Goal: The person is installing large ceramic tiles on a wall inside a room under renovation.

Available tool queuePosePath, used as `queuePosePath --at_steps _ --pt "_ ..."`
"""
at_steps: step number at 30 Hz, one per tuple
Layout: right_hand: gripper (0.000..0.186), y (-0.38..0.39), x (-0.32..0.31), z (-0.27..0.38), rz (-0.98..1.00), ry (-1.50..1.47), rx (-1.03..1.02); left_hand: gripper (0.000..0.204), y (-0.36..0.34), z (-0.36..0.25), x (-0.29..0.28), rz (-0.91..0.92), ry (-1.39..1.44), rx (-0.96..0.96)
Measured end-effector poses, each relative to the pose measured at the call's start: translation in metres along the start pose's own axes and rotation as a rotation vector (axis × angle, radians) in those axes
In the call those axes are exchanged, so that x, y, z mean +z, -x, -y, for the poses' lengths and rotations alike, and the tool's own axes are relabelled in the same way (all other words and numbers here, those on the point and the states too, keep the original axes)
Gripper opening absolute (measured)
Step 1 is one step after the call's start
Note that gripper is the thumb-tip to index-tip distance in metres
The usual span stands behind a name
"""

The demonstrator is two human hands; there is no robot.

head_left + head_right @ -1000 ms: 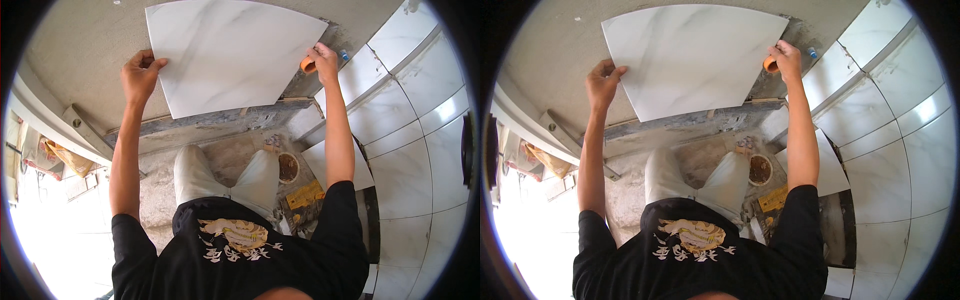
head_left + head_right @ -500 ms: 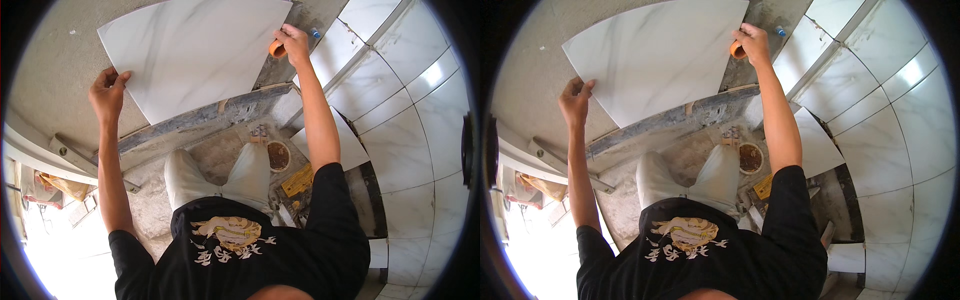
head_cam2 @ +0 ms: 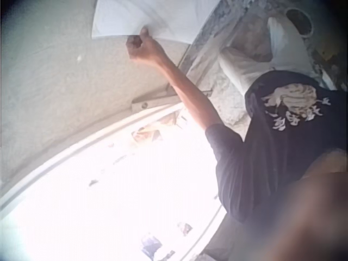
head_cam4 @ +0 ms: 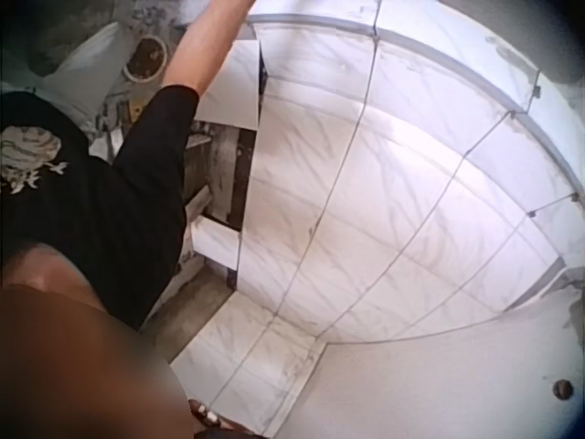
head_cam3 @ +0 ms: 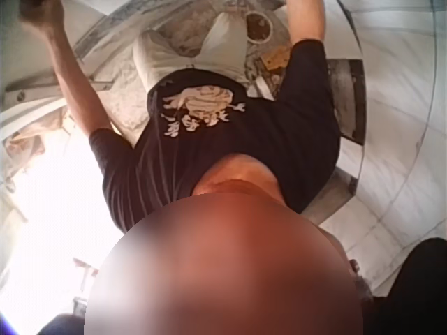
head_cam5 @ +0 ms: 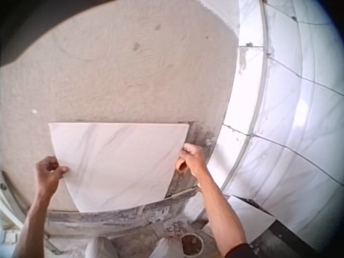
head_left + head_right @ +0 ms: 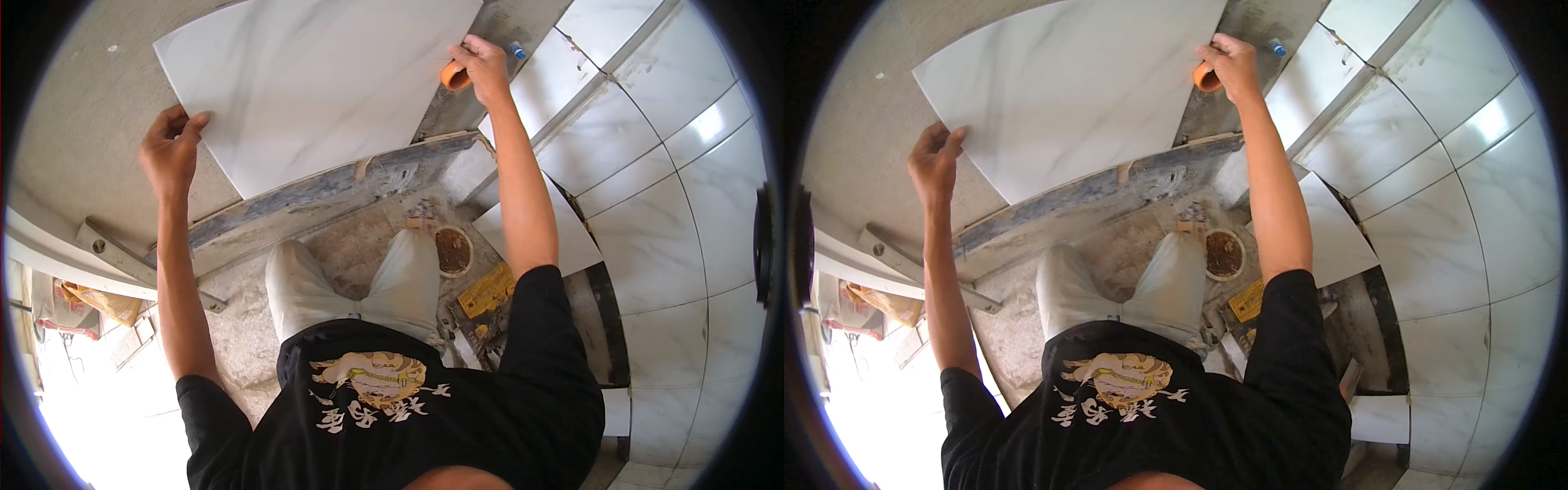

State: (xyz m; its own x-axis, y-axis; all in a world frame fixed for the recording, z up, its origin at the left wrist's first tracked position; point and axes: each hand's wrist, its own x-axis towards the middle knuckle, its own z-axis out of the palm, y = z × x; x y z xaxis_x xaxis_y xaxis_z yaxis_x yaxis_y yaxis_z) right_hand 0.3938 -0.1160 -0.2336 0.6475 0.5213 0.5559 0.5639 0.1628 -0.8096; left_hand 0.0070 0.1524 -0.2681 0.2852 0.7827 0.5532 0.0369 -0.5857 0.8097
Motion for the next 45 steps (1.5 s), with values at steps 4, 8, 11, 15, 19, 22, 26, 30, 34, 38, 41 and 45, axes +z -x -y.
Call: queuePosePath --at_steps 4,8,11,15,19,22,26,30,34,38,41,45 --pt "0.014 -0.004 -0.006 -0.001 0.039 0.106 0.044 0.032 -0.002 -0.007 -0.006 0.049 -0.116 0.022" --pt "0.015 -0.002 -0.014 0.006 0.062 0.017 0.091 0.031 -0.001 -0.020 -0.007 0.084 -0.188 0.059" --pt "0.013 0.004 -0.015 0.006 0.012 0.007 0.082 0.030 -0.006 -0.017 -0.012 0.123 -0.227 0.050" --pt "0.009 0.000 -0.007 0.003 0.042 0.107 0.032 0.028 -0.005 -0.001 -0.016 0.144 -0.120 0.066" --pt "0.023 -0.002 -0.002 0.008 0.049 -0.066 0.105 0.022 -0.001 0.009 -0.010 0.050 0.005 0.050" --pt "0.023 -0.001 -0.006 0.008 0.024 -0.079 0.106 0.019 -0.004 0.020 -0.002 0.052 0.144 0.058" --pt "0.020 0.000 -0.004 0.010 0.028 -0.005 0.123 0.018 -0.003 0.022 -0.004 0.032 0.194 0.047" --pt "0.022 0.001 -0.001 0.008 -0.009 -0.058 0.097 0.019 -0.002 0.019 0.000 0.031 0.176 0.045" --pt "0.022 0.001 0.002 0.009 -0.015 -0.066 0.093 0.022 -0.005 0.019 -0.003 0.038 0.123 0.029" --pt "0.022 0.001 0.001 0.011 -0.021 0.000 0.117 0.024 -0.002 0.006 -0.003 0.009 -0.036 0.042" --pt "0.022 -0.001 0.002 0.009 -0.010 -0.023 0.094 0.029 -0.003 -0.005 -0.003 0.012 -0.146 0.001" --pt "0.025 -0.002 0.002 0.008 -0.014 0.012 0.073 0.031 -0.004 -0.009 -0.006 0.009 -0.268 -0.023"
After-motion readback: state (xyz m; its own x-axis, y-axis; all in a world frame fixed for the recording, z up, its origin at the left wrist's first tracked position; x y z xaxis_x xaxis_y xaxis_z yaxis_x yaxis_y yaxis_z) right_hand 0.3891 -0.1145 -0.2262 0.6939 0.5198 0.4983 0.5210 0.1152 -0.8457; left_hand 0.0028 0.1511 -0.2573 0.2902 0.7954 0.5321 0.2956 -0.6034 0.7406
